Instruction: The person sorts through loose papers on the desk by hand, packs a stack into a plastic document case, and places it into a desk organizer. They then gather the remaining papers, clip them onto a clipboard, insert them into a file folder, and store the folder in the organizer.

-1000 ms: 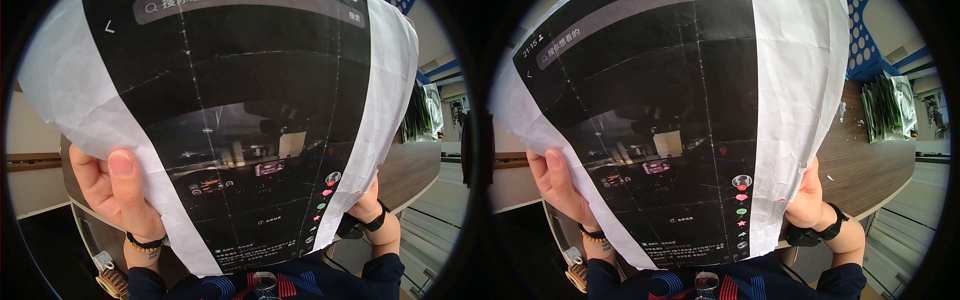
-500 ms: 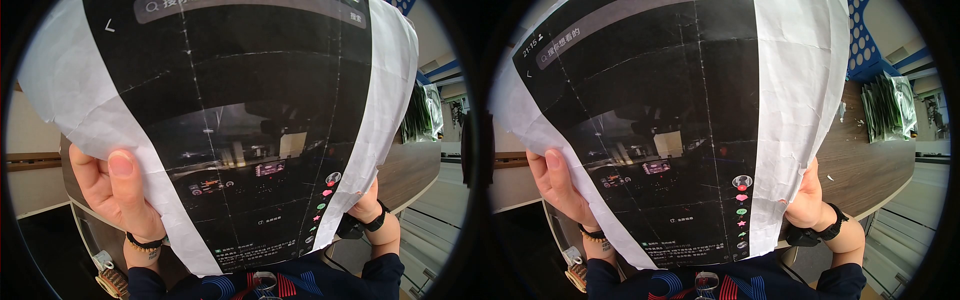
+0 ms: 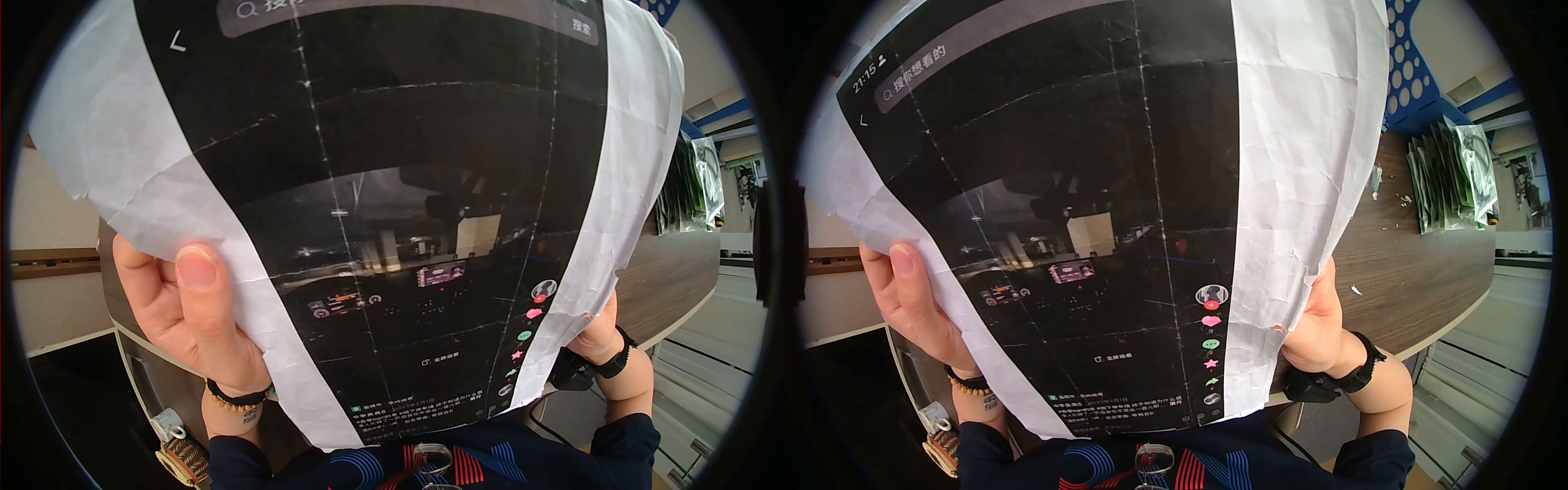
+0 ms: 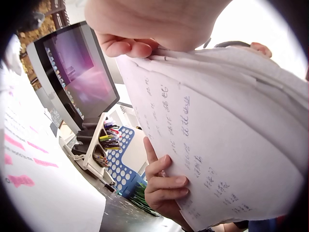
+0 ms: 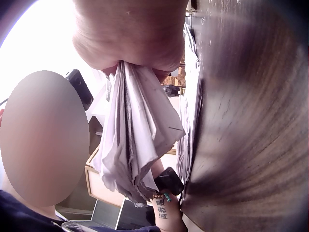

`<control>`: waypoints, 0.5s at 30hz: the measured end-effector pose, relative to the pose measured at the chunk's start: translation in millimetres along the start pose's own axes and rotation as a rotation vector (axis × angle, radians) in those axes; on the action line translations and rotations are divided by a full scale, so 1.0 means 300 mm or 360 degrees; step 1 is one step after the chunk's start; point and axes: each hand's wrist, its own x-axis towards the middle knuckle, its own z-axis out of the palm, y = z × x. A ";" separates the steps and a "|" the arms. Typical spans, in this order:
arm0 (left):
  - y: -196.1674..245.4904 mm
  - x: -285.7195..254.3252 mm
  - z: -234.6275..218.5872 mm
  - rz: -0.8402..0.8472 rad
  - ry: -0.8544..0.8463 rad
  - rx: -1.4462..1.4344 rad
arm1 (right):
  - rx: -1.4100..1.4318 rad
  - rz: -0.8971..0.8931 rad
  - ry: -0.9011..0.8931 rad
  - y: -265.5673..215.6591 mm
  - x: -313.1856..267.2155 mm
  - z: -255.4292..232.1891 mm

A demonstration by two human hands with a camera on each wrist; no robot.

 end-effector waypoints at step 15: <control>0.003 0.000 0.002 -0.0013 -0.0002 -0.0023 | -0.0033 -0.0038 -0.0154 -0.002 0.015 -0.007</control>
